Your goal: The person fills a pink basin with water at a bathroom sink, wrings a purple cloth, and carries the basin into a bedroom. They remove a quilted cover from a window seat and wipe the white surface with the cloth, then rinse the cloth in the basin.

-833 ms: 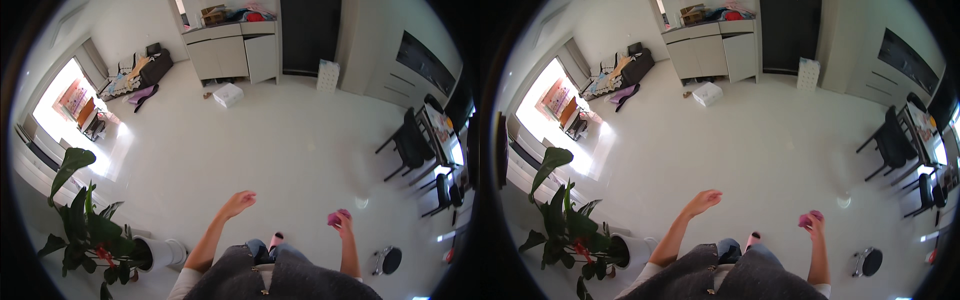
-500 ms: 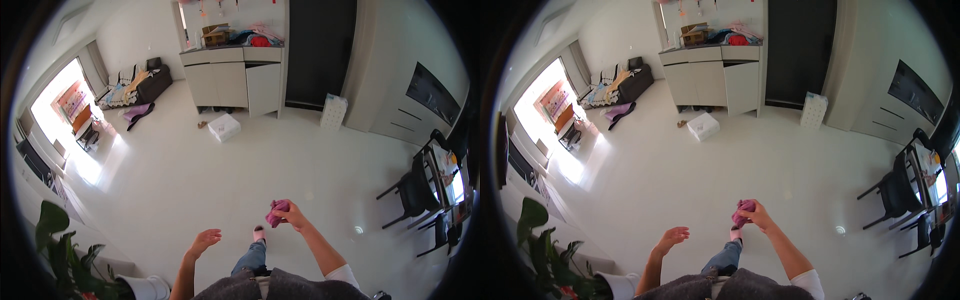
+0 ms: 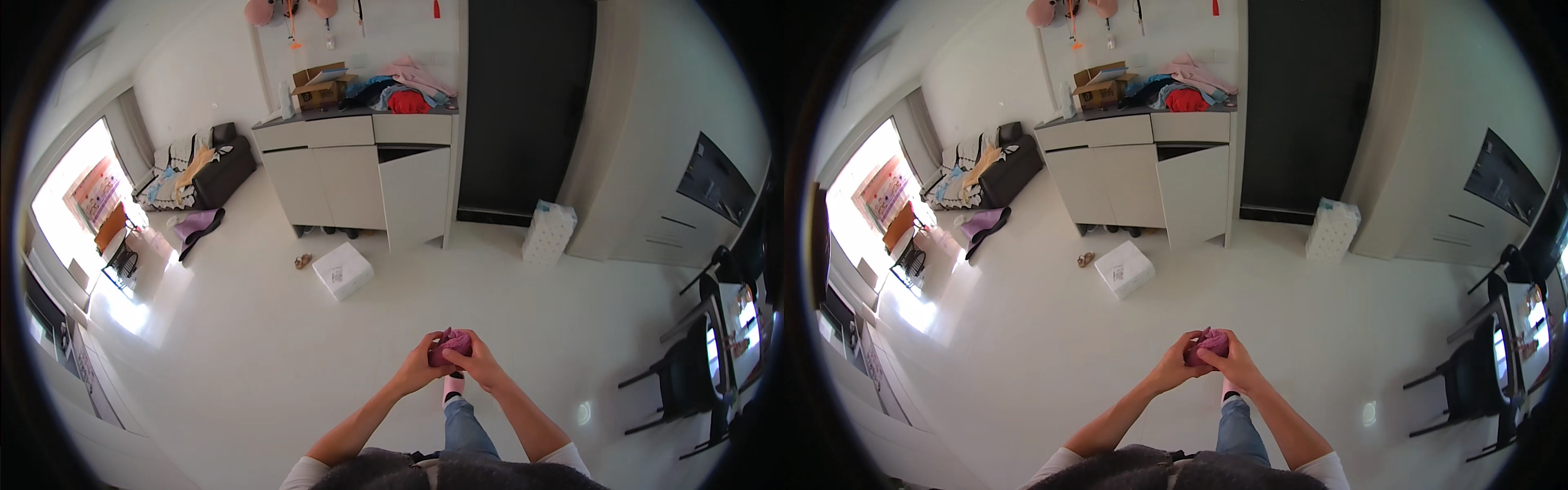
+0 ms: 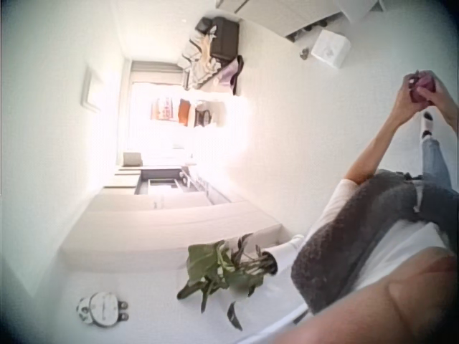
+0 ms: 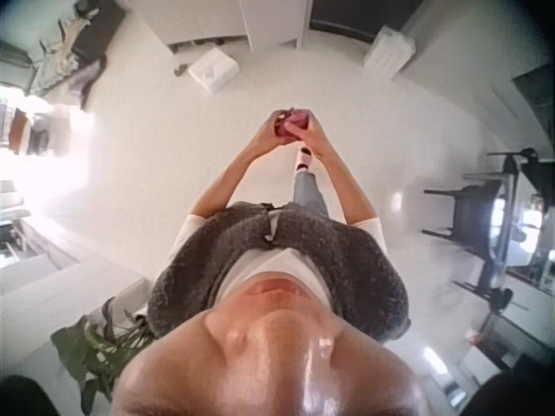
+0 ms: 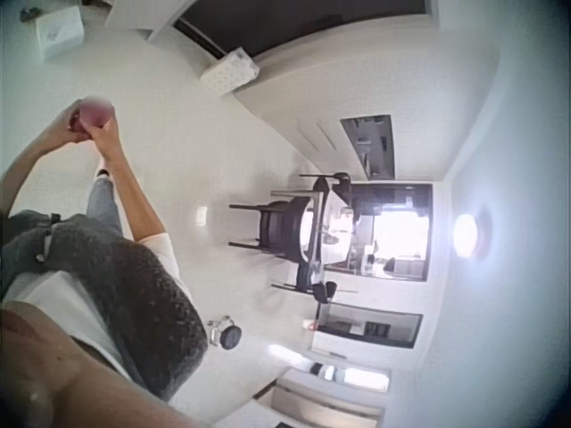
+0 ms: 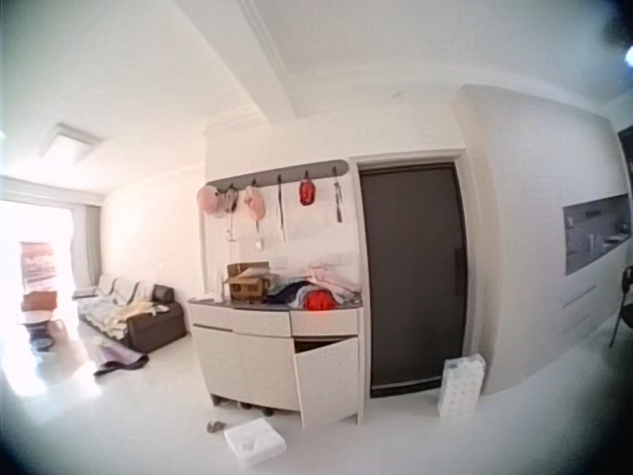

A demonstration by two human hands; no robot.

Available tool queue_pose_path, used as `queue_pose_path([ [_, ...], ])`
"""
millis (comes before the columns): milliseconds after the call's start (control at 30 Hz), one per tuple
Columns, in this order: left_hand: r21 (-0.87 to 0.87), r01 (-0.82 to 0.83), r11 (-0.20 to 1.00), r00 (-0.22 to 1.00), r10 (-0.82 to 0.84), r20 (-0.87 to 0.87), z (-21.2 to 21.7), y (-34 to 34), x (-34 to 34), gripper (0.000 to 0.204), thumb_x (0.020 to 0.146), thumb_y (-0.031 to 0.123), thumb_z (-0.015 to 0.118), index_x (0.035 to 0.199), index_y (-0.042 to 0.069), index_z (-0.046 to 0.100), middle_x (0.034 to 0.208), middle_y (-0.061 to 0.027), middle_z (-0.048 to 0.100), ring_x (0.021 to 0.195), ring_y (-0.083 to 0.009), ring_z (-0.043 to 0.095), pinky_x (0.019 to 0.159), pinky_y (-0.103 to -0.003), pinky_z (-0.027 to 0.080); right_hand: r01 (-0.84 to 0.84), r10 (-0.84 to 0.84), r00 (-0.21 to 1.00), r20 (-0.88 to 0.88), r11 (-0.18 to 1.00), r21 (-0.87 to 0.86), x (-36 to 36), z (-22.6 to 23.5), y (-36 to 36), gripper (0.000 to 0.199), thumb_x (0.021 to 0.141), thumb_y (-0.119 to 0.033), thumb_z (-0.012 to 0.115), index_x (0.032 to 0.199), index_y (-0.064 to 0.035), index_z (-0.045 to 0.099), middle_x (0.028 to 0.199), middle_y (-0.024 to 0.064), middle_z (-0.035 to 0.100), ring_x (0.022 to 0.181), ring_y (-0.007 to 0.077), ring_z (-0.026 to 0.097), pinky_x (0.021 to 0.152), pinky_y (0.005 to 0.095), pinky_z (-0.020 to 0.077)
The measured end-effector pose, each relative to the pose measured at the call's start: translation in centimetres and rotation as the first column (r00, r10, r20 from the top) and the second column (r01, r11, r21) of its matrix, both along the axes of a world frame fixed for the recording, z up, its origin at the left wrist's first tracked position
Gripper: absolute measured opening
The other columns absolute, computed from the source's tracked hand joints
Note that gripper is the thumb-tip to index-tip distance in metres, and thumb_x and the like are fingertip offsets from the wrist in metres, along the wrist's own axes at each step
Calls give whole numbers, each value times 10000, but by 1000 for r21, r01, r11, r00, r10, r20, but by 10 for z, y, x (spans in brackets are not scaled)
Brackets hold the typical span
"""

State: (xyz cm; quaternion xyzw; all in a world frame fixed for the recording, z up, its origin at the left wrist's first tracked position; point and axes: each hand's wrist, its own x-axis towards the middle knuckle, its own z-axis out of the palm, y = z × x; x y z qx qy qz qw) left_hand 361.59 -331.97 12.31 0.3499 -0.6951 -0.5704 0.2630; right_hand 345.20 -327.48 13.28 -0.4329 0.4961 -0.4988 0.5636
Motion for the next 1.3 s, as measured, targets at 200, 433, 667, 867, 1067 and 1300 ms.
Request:
queue_pose_path([
  [200,156,-140,978,984,155,-91,18,-185,-37,504,770,92,697,1226,-8,508,967,-76,624,808,-127,588,694,-264,492,-297,299,938,-173,954,41,-93,17,-206,499,871,-311,637,1237,-12,477,1044,102,597,960,175,580,784,291,493],
  [433,427,-526,736,699,659,-277,9,-310,14,363,799,7,602,1155,-11,537,968,-79,609,832,-164,607,764,-318,523,-169,-4,841,-540,948,-270,-167,28,-448,361,853,-245,629,1116,-20,525,1023,106,620,906,192,607,752,316,484],
  [667,588,-686,430,273,900,-340,-30,-381,87,367,836,26,553,1195,-16,497,1127,-72,566,718,-105,462,605,-240,391,-165,-241,731,-638,846,-508,-201,58,-683,308,817,-157,607,1077,-46,485,1049,115,558,772,231,519,738,353,450],
  [867,622,-638,454,155,867,-474,-65,-494,95,394,847,71,568,1228,10,488,1131,-54,573,644,-59,416,562,-184,359,-257,-482,600,-639,640,-724,-253,96,-857,399,776,-69,574,1149,0,452,1105,140,516,1051,314,497,908,385,411],
  [1067,601,-600,528,225,833,-506,-18,-658,29,411,867,58,531,1267,7,454,1232,-93,545,839,-137,538,730,-273,442,-200,-706,341,-621,591,-781,-317,153,-1017,554,733,-63,561,1256,11,391,1102,119,537,1182,344,448,907,447,415],
  [1300,549,-758,352,31,860,-509,-18,-686,-5,507,831,112,592,1301,-3,439,1249,-110,546,949,-135,576,800,-273,459,-373,-767,75,-638,572,-731,-310,216,-1232,488,762,-163,563,1227,-52,465,1198,136,526,1222,353,417,861,530,412],
])
